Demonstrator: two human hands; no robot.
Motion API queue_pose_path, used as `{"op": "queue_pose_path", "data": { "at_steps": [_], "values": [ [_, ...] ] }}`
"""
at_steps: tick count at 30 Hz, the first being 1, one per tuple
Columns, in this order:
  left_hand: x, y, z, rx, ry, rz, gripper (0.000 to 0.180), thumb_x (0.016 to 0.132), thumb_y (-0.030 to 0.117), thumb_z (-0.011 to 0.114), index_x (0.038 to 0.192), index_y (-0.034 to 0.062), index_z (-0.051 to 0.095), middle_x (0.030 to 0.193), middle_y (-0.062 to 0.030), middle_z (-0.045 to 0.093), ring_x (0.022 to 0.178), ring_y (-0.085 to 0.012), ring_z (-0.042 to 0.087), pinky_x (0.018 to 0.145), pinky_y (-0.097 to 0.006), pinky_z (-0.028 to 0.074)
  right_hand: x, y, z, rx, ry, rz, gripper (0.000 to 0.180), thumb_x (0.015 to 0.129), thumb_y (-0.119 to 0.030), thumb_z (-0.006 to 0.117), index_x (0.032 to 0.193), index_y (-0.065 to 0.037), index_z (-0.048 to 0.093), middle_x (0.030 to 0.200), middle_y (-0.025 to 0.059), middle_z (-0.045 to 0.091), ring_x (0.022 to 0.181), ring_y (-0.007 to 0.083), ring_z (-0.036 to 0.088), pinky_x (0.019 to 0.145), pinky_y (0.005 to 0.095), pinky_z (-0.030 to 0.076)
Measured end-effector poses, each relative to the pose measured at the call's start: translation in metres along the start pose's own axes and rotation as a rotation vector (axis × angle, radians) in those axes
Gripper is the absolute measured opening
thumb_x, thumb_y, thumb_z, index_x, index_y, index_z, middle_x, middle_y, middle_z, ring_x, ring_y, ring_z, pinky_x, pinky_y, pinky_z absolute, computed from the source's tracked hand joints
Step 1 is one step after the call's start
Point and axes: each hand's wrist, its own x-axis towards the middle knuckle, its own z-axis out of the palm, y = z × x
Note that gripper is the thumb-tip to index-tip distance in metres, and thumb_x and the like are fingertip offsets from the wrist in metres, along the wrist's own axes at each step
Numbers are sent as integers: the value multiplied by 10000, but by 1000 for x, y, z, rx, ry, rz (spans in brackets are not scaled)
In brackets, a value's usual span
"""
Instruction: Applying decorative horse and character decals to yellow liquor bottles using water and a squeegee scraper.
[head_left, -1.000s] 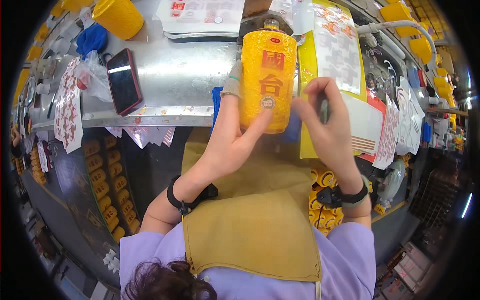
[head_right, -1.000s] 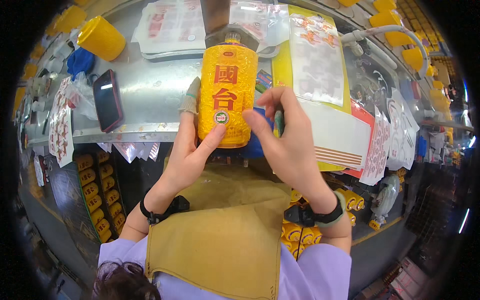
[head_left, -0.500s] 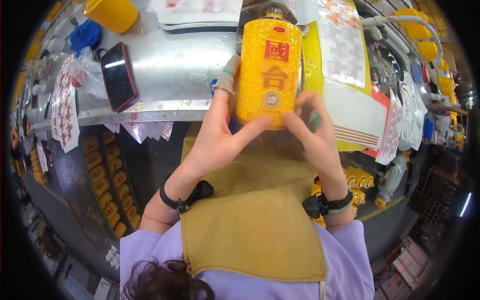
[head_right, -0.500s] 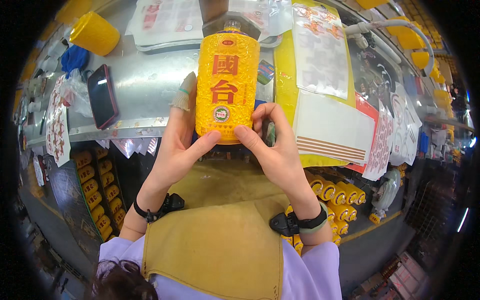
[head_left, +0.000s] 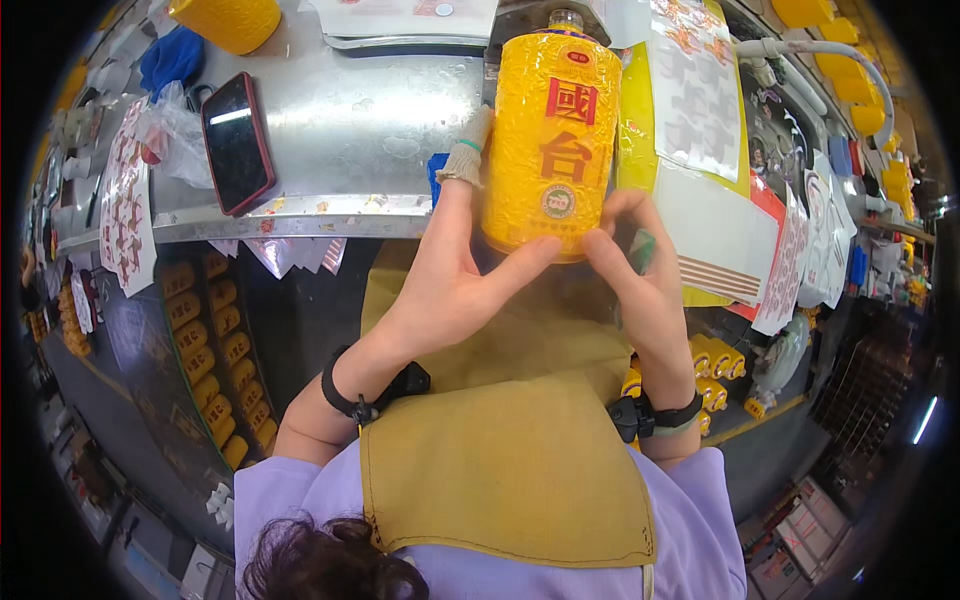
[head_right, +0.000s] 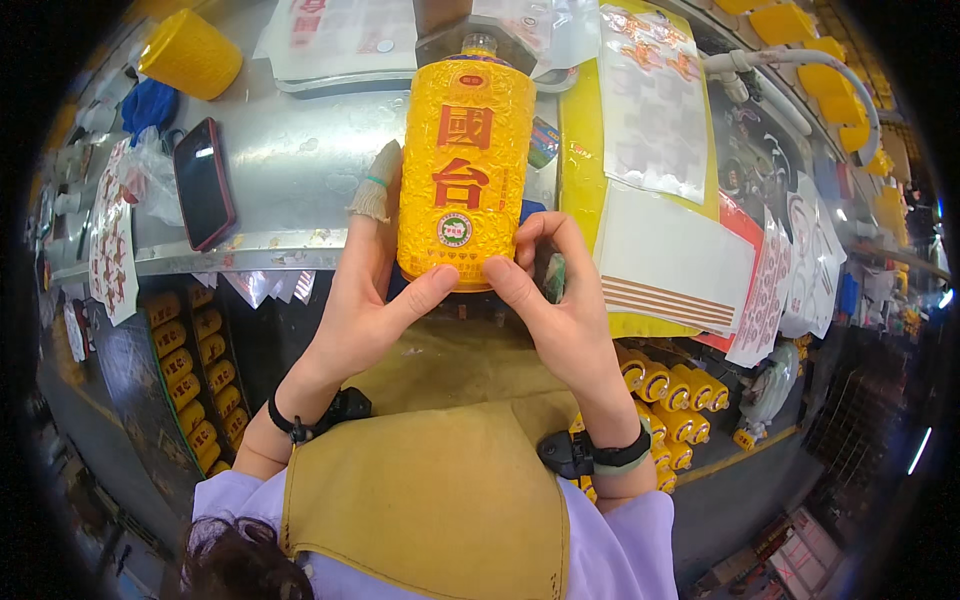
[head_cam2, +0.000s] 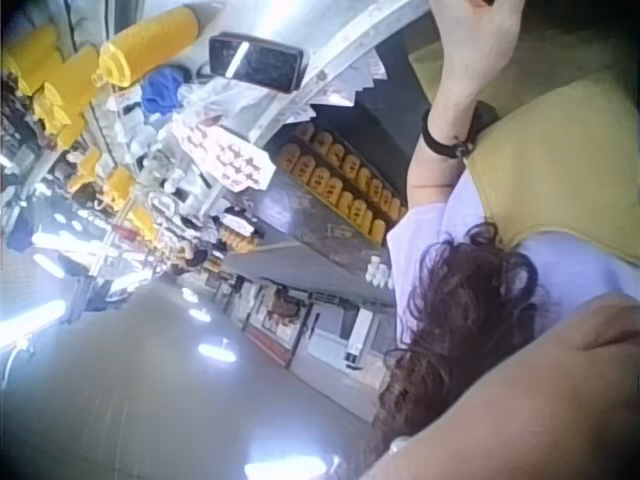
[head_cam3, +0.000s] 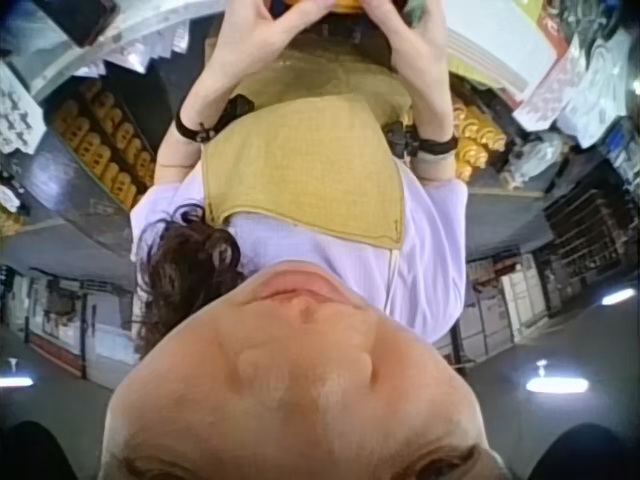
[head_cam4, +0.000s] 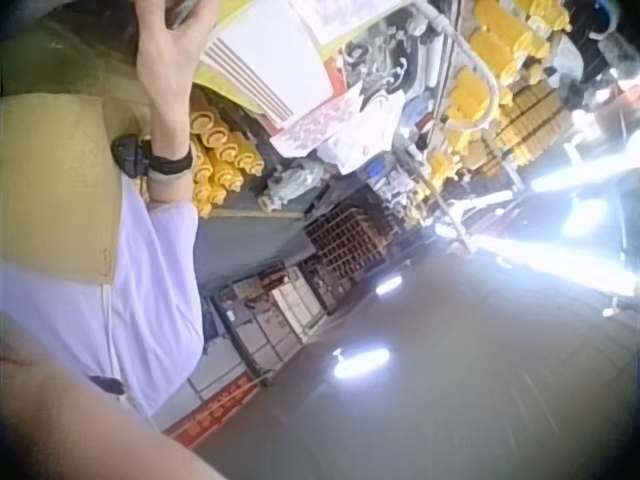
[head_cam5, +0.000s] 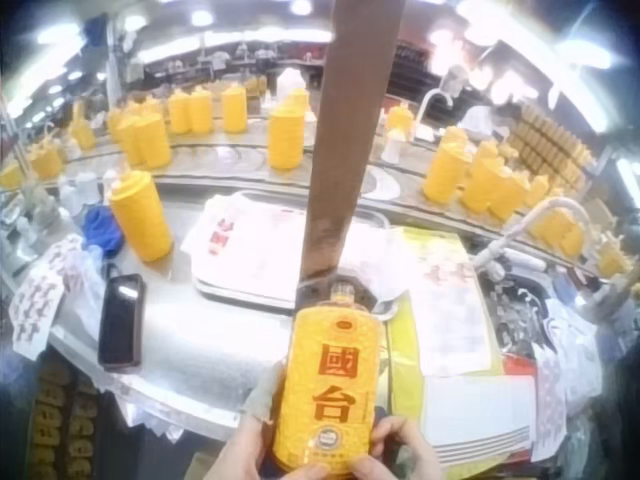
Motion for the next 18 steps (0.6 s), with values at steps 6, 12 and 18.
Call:
{"op": "queue_pose_path", "data": {
  "at_steps": [6, 12, 18],
  "values": [
    [0, -5, -1, 18, -6, 57, 943, 940, 9, 673, 1623, -6, 24, 1668, -171, 171, 1531, -272, 231, 1232, -419, 225, 1, 6, -2, 10, -6, -39, 293, 949, -106, 734, 1134, -54, 513, 930, -26, 461, 889, 71, 431, 796, 210, 393],
    [1, -4, 0, 2, 1, 62, 938, 938, 6, 670, 1624, -2, 29, 1667, -171, 178, 1529, -272, 236, 1232, -420, 228, 1, 4, -1, -35, -6, -40, 308, 930, -122, 757, 1114, -55, 519, 926, -23, 463, 890, 76, 431, 795, 213, 387],
    [0, -5, 5, -8, 105, 89, 879, 918, 86, 735, 1569, -77, 168, 1528, -185, 393, 1431, -245, 396, 1188, -397, 305, 1, 6, -1, -41, -2, -48, 309, 927, -116, 760, 1109, -56, 519, 924, -23, 463, 889, 78, 428, 796, 216, 386]
  ]
}}
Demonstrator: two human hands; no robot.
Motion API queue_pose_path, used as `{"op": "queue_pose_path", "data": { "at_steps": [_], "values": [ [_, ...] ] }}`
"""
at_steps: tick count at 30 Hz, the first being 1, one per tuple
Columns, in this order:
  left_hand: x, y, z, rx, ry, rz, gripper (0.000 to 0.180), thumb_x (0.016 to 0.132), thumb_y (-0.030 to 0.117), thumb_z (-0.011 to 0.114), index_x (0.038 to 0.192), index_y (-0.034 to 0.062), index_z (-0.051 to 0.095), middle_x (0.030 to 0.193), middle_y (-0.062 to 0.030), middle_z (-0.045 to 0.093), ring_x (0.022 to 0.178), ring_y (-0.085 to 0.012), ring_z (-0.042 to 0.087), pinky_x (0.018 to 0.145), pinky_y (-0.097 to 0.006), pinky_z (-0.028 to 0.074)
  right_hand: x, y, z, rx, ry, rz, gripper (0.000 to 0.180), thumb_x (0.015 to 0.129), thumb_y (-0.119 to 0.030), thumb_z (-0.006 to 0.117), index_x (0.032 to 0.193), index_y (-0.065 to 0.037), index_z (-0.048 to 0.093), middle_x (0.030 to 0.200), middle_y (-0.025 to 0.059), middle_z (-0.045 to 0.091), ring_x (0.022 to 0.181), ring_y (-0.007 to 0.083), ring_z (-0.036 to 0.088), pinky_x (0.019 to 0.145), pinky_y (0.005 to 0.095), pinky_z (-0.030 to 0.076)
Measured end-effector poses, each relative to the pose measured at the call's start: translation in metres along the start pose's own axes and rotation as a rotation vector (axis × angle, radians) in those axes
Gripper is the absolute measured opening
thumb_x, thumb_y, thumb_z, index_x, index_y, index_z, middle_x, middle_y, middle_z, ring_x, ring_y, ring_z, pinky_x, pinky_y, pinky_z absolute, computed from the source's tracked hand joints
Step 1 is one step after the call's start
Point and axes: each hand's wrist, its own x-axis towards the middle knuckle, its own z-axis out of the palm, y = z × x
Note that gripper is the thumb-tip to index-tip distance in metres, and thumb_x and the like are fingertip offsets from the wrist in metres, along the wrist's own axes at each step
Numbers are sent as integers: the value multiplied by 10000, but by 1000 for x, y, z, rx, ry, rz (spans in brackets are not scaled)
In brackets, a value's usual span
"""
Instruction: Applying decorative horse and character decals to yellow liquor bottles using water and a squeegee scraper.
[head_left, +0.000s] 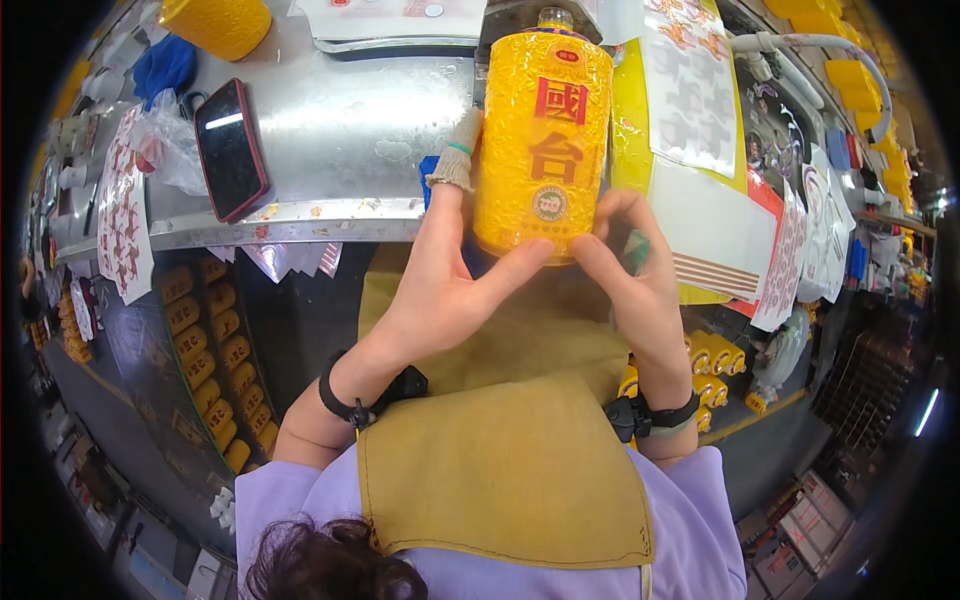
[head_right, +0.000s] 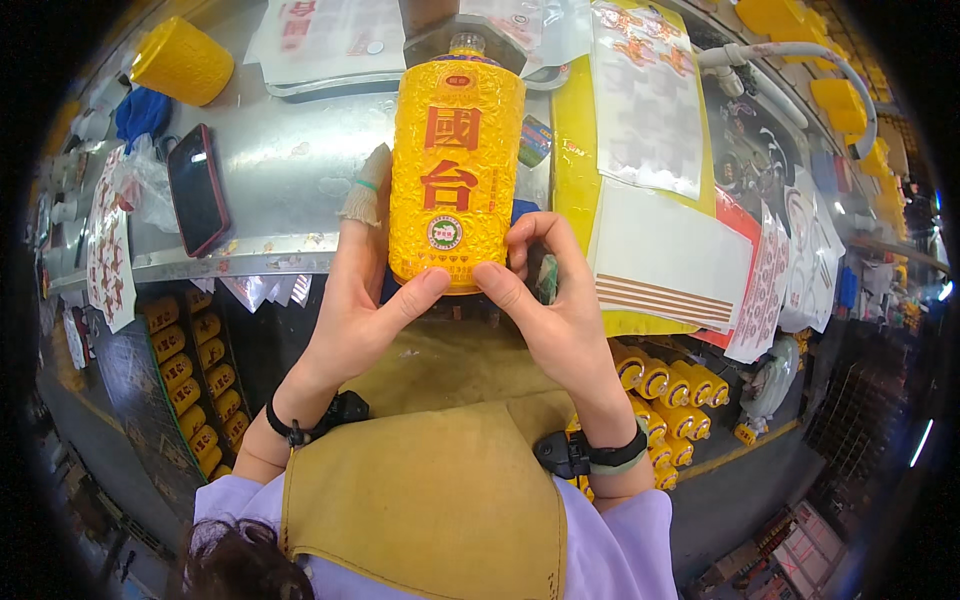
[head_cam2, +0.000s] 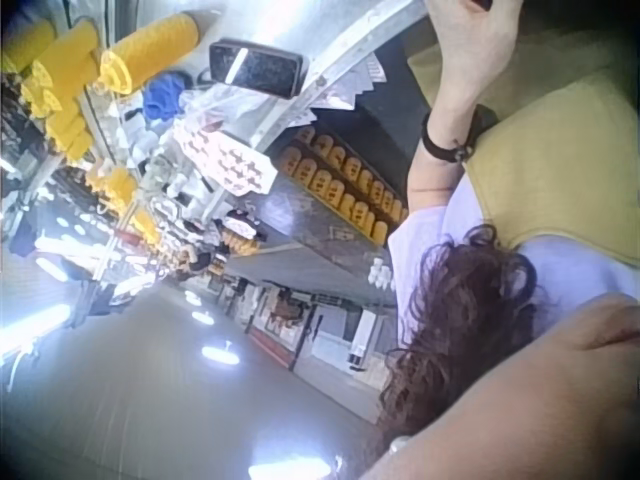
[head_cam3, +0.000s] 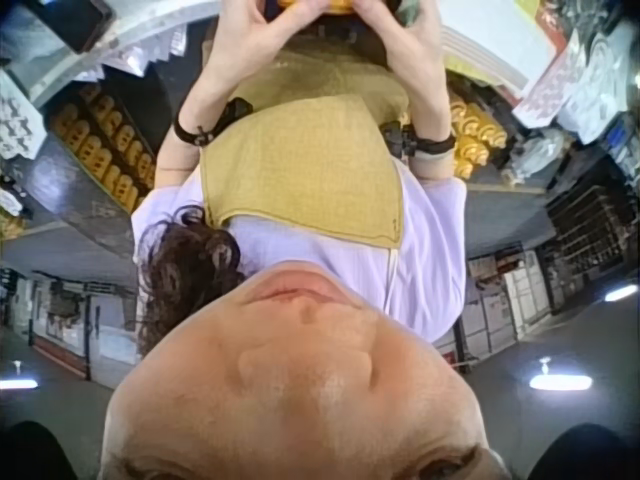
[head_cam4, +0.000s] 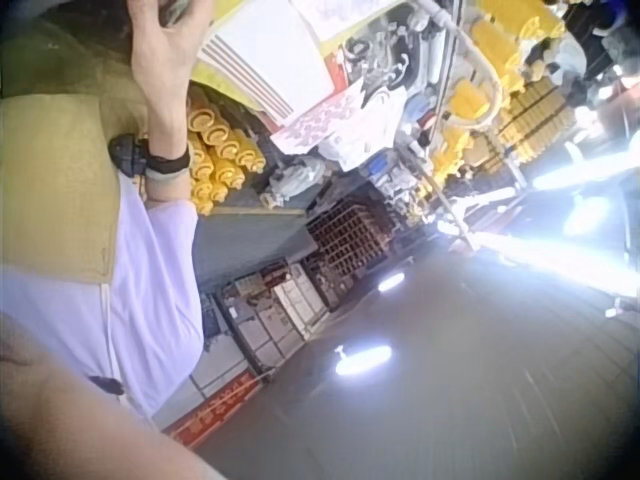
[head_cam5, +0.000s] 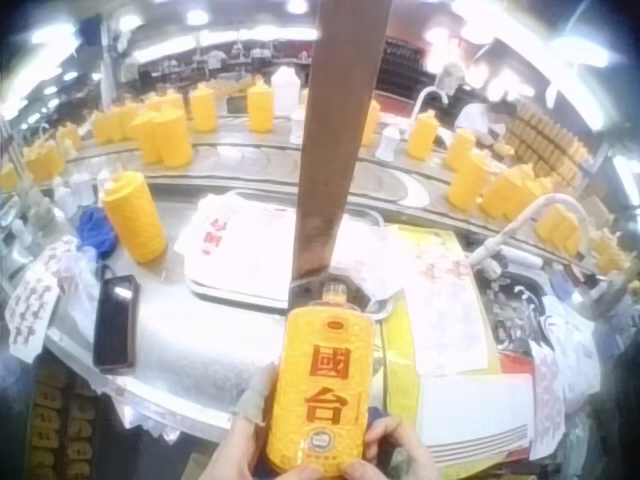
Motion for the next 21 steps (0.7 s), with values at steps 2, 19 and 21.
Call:
{"op": "queue_pose_path", "data": {
  "at_steps": [2, 19, 21],
  "values": [
    [-1, 0, 0, -5, -3, -14, 855, 922, 95, 734, 1559, -78, 190, 1505, -180, 419, 1416, -241, 413, 1180, -396, 316, 0, 1, 0, 3, 4, -21, 308, 930, -106, 756, 1115, -55, 515, 923, -25, 458, 890, 75, 427, 795, 213, 385],
    [-2, 0, 2, -5, 2, -32, 796, 929, 96, 728, 1531, -81, 239, 1476, -171, 449, 1389, -232, 441, 1167, -394, 331, 0, -2, 0, -10, 1, 0, 321, 928, -98, 756, 1130, -56, 510, 926, -25, 455, 878, 72, 427, 784, 208, 387],
    [-1, 1, 3, -13, 9, -28, 792, 930, 95, 726, 1531, -80, 240, 1476, -171, 450, 1389, -232, 440, 1167, -395, 332, 0, -2, 0, -16, 2, -11, 321, 927, -99, 757, 1128, -56, 511, 927, -24, 457, 882, 73, 429, 786, 209, 387]
  ]
}}
